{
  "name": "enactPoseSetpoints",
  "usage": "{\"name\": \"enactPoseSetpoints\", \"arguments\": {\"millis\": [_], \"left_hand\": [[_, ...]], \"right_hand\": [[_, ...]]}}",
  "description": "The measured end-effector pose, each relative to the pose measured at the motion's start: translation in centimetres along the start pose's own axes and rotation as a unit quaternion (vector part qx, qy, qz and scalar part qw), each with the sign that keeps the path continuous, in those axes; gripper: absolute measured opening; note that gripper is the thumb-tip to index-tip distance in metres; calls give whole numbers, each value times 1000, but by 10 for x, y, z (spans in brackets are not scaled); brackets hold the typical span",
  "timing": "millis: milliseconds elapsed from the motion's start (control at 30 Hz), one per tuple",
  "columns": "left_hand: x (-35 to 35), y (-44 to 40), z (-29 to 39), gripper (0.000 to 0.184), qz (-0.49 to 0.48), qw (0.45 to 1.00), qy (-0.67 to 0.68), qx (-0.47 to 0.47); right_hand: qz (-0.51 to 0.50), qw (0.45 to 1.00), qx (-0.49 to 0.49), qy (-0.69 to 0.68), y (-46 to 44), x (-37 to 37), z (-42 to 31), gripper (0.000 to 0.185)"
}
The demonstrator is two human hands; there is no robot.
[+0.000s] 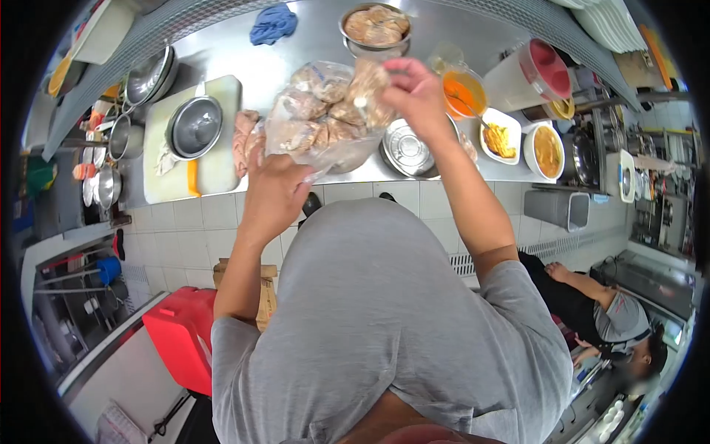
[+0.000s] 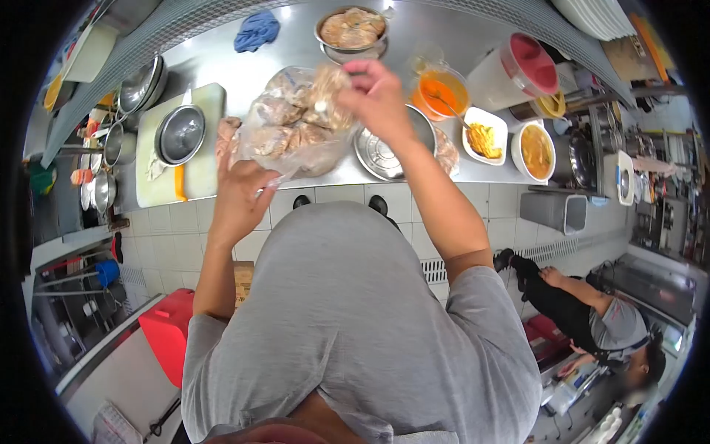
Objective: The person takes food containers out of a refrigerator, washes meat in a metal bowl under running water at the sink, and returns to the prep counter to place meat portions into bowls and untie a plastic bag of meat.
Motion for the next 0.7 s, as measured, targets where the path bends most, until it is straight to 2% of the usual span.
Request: {"name": "enactPoseSetpoints", "arguments": {"millis": [67, 167, 267, 333, 400, 433, 567, 667, 700], "left_hand": [[6, 4, -1, 17, 14, 1000, 2, 3], [11, 11, -7, 21, 29, 999, 1, 28], [9, 12, -11, 19, 33, 999, 14, 35], [7, 12, -12, 20, 30, 999, 17, 35], [6, 12, -11, 20, 28, 999, 15, 31], [6, 12, -10, 20, 29, 999, 13, 28], [7, 15, -5, 20, 48, 999, 9, 17], [2, 20, -4, 22, 41, 999, 14, 22], [1, 21, -1, 29, 27, 999, 20, 27]], "right_hand": [[43, 997, 20, -65, 11, 38, -27, 47], [75, 996, 28, 48, 34, 87, -16, 42], [35, 999, -15, 29, 56, 93, 28, 40], [4, 986, -27, 163, 58, 94, 67, 41], [7, 940, -14, 340, 61, 86, 76, 41], [44, 927, 21, 372, 64, 86, 75, 40], [41, 925, -28, 378, 77, 86, 78, 33], [24, 923, -12, 384, 78, 66, 47, 31], [26, 934, -11, 357, 74, 55, 39, 29]]}}
Point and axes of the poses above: each hand's wrist, its own y-axis away from the middle knuckle, its own x-axis out of the back of the hand, z = x × y, the point moved 6 cm from there along -y, towards the middle knuckle, and after that the axes turned 10 degrees about y, right-handed, at the moved point
